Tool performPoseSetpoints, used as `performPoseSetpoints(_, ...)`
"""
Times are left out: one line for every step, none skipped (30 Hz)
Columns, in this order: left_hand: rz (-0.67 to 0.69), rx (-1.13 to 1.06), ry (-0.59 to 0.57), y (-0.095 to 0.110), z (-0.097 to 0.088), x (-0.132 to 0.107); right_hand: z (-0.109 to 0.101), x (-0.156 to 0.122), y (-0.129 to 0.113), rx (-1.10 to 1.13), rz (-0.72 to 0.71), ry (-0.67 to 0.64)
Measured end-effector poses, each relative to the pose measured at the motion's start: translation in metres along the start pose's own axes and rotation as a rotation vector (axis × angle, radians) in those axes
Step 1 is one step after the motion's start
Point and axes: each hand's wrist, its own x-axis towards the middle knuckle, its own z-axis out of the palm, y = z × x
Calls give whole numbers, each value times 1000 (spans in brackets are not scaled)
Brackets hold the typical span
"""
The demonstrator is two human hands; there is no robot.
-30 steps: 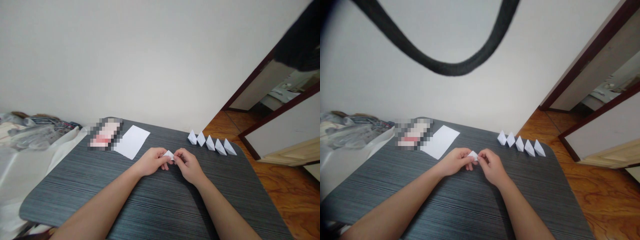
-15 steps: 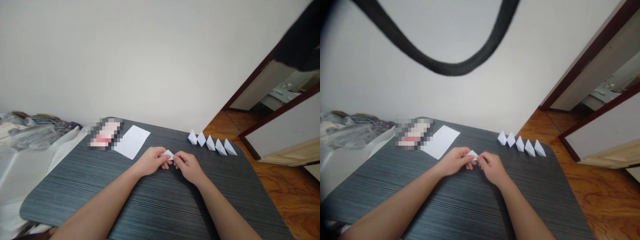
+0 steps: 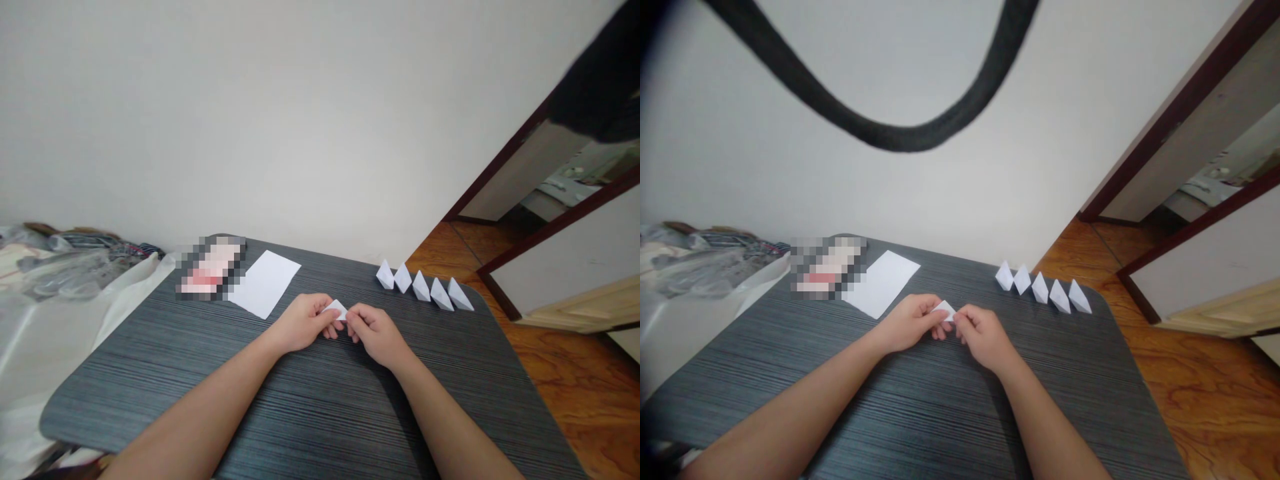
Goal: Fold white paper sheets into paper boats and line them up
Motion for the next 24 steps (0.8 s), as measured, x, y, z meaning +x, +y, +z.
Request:
performPoseSetpoints(2,3,1,1,0,0,0,0,0,-6,3,1)
performPoseSetpoints(3,5,1,1,0,0,0,0,0,-13,6,6)
performPoseSetpoints(5,6,1,2,0,0,0,0,-1,-20,8,12)
performPoseSetpoints(7,8,0,2,0,0,0,0,-1,-23,9,17)
performPoseSetpoints(9,9,-2,2,0,0,0,0,-1,-22,10,21)
performPoseSetpoints(11,12,-3,2,0,0,0,0,-2,-18,11,20)
performPoseSetpoints(14,18,-4,3,0,0,0,0,-2,-12,13,15)
performPoseSetpoints(18,26,-6,3,0,0,0,1,-2,-4,14,6)
performPoseSetpoints(21,37,-8,2,0,0,0,1,-2,-1,11,-5)
performPoseSetpoints(24,49,-8,2,0,0,0,1,-2,-5,6,-16)
performPoseSetpoints(27,59,-7,2,0,0,0,1,-3,-15,0,-23)
performPoseSetpoints(30,66,-4,2,0,0,0,1,-3,-29,-4,-25)
performPoseSetpoints(33,69,-2,1,0,0,0,1,-4,-44,-9,-22)
performPoseSetpoints(36,67,0,1,0,0,0,1,-5,-57,-12,-15)
performPoseSetpoints(38,62,0,0,1,0,0,1,-6,-66,-14,-7)
performPoseSetpoints(40,55,-1,0,1,0,-1,1,-7,-72,-15,-3)
performPoseSetpoints(41,48,-3,0,1,0,-1,1,-7,-77,-16,-4)
performPoseSetpoints(41,41,-7,0,1,0,-1,0,-8,-81,-16,-8)
performPoseSetpoints(41,34,-14,0,1,0,-1,0,-8,-83,-14,-14)
performPoseSetpoints(41,26,-22,-1,1,0,-1,0,-8,-82,-11,-19)
performPoseSetpoints(39,18,-32,-1,1,0,-1,0,-8,-79,-8,-23)
performPoseSetpoints(34,7,-44,-1,1,0,-1,0,-8,-73,-6,-28)
performPoseSetpoints(26,-5,-58,-1,0,0,0,0,-7,-68,-7,-30)
performPoseSetpoints(17,-18,-69,-2,0,0,0,0,-7,-64,-9,-31)
